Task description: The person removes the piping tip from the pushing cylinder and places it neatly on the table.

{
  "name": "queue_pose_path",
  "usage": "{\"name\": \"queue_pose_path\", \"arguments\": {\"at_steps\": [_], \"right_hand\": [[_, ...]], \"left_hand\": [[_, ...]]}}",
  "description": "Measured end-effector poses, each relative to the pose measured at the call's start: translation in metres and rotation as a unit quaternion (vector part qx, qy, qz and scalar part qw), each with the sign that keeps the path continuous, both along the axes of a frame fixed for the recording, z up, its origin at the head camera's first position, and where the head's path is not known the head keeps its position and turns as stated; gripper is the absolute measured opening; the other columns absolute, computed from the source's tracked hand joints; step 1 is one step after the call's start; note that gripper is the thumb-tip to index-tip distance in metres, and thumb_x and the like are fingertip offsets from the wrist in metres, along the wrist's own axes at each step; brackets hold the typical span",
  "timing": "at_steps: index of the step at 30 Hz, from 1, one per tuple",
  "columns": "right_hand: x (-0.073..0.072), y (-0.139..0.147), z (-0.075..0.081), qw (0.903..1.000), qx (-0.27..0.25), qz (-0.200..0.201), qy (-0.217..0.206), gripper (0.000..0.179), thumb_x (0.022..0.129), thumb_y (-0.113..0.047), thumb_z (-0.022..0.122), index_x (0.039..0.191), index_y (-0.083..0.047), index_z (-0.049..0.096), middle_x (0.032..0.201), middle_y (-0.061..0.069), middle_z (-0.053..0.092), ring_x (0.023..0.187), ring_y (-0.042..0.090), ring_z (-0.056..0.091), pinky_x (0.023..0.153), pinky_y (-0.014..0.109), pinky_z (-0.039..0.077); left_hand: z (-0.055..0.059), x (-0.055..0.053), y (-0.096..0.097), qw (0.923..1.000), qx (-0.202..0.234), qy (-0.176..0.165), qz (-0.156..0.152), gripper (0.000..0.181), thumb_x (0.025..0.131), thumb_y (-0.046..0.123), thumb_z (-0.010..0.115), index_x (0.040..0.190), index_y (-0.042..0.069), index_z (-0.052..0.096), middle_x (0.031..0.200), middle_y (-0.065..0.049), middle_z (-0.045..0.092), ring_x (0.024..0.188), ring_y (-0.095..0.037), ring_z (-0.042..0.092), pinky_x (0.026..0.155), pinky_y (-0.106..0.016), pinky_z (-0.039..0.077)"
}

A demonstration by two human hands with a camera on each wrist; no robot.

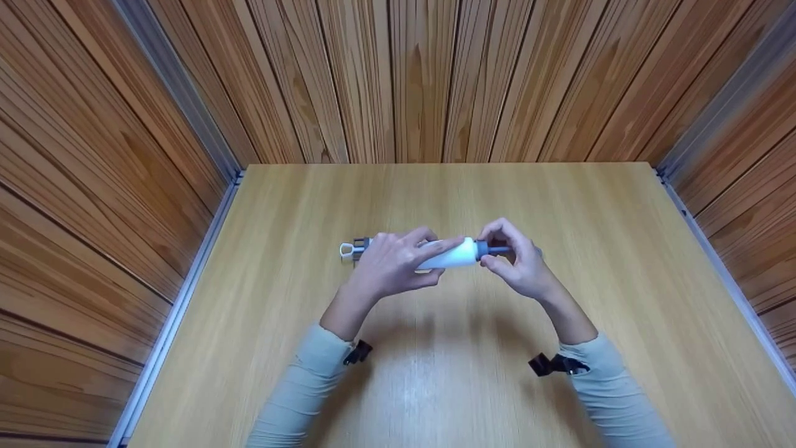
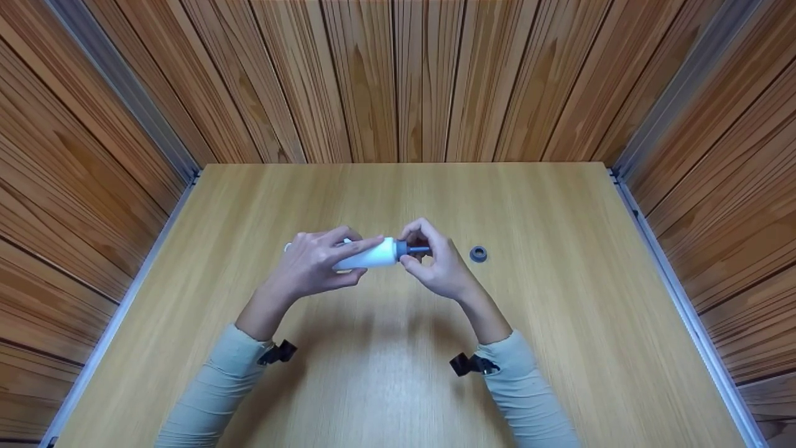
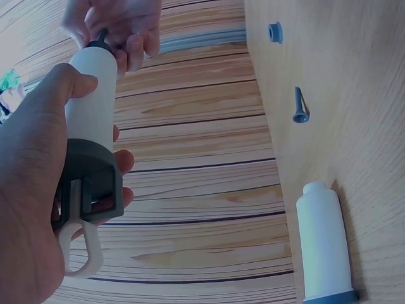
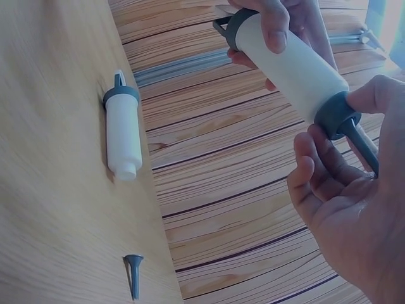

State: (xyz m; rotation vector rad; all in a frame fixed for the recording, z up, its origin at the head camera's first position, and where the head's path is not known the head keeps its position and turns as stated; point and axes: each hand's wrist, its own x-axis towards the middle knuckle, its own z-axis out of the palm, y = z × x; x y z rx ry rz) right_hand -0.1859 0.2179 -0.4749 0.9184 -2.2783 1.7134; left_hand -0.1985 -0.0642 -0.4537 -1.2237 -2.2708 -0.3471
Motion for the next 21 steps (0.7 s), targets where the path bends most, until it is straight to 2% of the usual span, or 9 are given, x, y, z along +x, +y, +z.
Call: {"name": "queue_pose_path", "arguments": {"at_steps": [7,11,16,21], "right_hand": [[0.0007,0.0015,-0.0001,0.9999,-0.003,0.009,-0.011,0.025,0.104,0.013,0.060,0.128,0.014,0.054,0.107,-0.009,0.071,0.086,0.011,0.071,0.077,0.021,0.063],[0.0010,0.0016,0.0011,0.9997,-0.001,0.002,-0.024,0.021,0.107,0.009,0.055,0.128,0.012,0.053,0.099,-0.009,0.072,0.080,0.016,0.071,0.072,0.022,0.062],[0.0011,0.0010,0.0011,0.9995,0.009,-0.010,-0.028,0.016,0.109,0.008,0.055,0.125,0.012,0.056,0.095,-0.011,0.072,0.074,0.012,0.069,0.069,0.021,0.061],[0.0011,0.0002,-0.0002,0.9995,-0.016,-0.002,-0.027,0.018,0.105,0.012,0.059,0.124,0.014,0.056,0.101,-0.010,0.070,0.081,0.007,0.068,0.073,0.020,0.061]], "left_hand": [[-0.0005,0.0004,0.0007,1.0000,-0.004,0.004,0.005,0.056,0.096,0.036,0.089,0.149,0.031,0.074,0.111,-0.003,0.081,0.066,-0.015,0.071,0.053,-0.027,0.054],[-0.0001,0.0004,0.0012,1.0000,-0.004,0.002,0.002,0.056,0.096,0.035,0.088,0.150,0.031,0.074,0.111,-0.003,0.081,0.068,-0.015,0.073,0.054,-0.028,0.056],[0.0001,0.0002,0.0012,1.0000,-0.001,0.001,-0.001,0.056,0.095,0.035,0.088,0.149,0.031,0.074,0.110,-0.003,0.082,0.068,-0.015,0.072,0.054,-0.028,0.056],[-0.0010,-0.0007,0.0012,0.9999,0.007,0.012,-0.004,0.055,0.094,0.034,0.089,0.148,0.031,0.075,0.109,-0.002,0.081,0.065,-0.014,0.071,0.053,-0.027,0.055]]}}
